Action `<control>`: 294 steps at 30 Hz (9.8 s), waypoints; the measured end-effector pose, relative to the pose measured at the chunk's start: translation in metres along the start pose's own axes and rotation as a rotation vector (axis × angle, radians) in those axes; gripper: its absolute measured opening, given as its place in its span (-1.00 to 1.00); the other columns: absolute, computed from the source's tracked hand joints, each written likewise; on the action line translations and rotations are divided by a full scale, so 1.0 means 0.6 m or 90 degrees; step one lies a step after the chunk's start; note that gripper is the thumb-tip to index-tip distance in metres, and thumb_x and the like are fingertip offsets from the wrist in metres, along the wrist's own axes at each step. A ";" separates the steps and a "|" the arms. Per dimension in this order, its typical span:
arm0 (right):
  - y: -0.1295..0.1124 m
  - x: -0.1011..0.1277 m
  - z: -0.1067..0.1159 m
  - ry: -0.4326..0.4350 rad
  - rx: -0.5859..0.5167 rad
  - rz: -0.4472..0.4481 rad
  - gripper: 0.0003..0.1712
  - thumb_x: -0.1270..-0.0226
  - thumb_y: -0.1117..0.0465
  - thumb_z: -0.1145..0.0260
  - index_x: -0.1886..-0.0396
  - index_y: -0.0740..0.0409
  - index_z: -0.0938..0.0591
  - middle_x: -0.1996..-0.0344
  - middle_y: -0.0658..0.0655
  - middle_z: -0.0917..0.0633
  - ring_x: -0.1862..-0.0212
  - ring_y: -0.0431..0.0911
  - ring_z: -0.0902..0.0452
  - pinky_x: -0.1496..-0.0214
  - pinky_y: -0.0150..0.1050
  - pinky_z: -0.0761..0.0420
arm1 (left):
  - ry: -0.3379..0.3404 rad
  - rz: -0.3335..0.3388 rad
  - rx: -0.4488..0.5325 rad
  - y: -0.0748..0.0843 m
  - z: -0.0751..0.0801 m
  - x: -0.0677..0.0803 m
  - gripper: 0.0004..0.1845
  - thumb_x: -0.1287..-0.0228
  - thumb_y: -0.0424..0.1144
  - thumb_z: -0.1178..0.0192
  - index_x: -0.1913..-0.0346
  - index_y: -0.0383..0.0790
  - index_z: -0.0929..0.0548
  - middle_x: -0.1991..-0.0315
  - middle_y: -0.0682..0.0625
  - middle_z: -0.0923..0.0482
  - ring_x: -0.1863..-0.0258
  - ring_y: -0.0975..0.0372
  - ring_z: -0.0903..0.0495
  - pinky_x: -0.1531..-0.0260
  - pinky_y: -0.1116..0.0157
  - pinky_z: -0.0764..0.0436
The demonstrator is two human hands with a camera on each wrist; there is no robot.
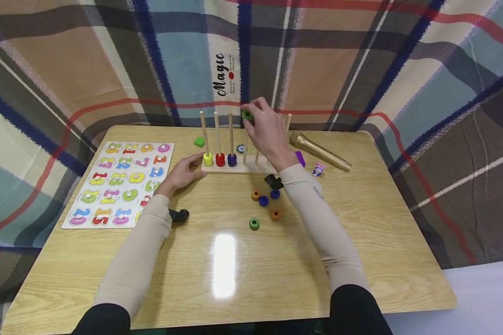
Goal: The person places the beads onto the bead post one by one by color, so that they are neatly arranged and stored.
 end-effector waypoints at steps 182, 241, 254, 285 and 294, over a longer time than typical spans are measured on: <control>0.068 0.288 -0.059 -0.243 0.069 -0.056 -0.67 -0.42 0.19 -0.47 -0.06 0.24 -0.66 0.19 0.17 -0.73 0.49 -0.09 -0.55 0.56 -0.19 -0.55 | 0.004 0.018 -0.006 -0.005 0.001 0.001 -0.20 -0.52 -0.27 -0.33 -0.71 -0.14 -0.23 -0.45 -0.41 -0.37 -0.47 -0.20 -0.34 -0.56 -0.16 -0.27; 0.070 0.293 -0.123 -0.319 0.134 -0.065 -0.55 -0.48 -0.05 -0.45 -0.12 0.21 -0.75 0.40 0.12 -0.77 0.48 -0.06 -0.61 0.55 -0.06 -0.64 | 0.005 -0.003 -0.008 0.001 -0.002 0.001 -0.21 -0.51 -0.31 -0.33 -0.69 -0.21 -0.25 -0.47 -0.37 -0.41 -0.48 -0.17 -0.36 -0.59 -0.11 -0.25; 0.078 0.165 -0.005 -0.107 0.048 -0.044 -0.65 -0.49 0.15 -0.45 -0.15 0.20 -0.75 0.11 0.24 -0.82 0.57 0.00 -0.55 0.68 -0.23 -0.38 | 0.007 0.014 -0.009 -0.002 -0.001 0.001 -0.20 -0.50 -0.30 -0.33 -0.69 -0.19 -0.25 -0.42 -0.39 -0.42 -0.48 -0.19 -0.35 -0.61 -0.13 -0.20; 0.123 0.054 0.034 -0.006 0.052 -0.177 -0.51 -0.58 -0.01 -0.36 -0.30 0.20 -0.70 0.43 0.20 -0.77 0.55 -0.01 -0.54 0.56 -0.22 -0.37 | 0.010 0.001 -0.002 0.001 -0.006 0.007 -0.22 -0.49 -0.32 -0.34 -0.68 -0.24 -0.27 -0.40 -0.41 -0.47 -0.48 -0.22 -0.36 -0.61 -0.16 -0.20; 0.120 0.092 0.025 0.030 0.015 -0.124 -0.39 -0.63 -0.06 -0.28 -0.45 0.23 -0.54 0.56 0.11 -0.66 0.70 -0.10 -0.34 0.62 -0.19 -0.26 | 0.009 0.001 0.003 0.002 -0.012 0.006 -0.22 -0.50 -0.32 -0.33 -0.68 -0.23 -0.28 -0.40 -0.41 -0.48 -0.50 -0.21 -0.35 -0.61 -0.16 -0.19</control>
Point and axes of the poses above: each hand's wrist, its own x-axis away from the middle knuckle, its own z-axis out of the back of the hand, y = z × x, the point moved 8 cm from there along -x, towards the middle knuckle
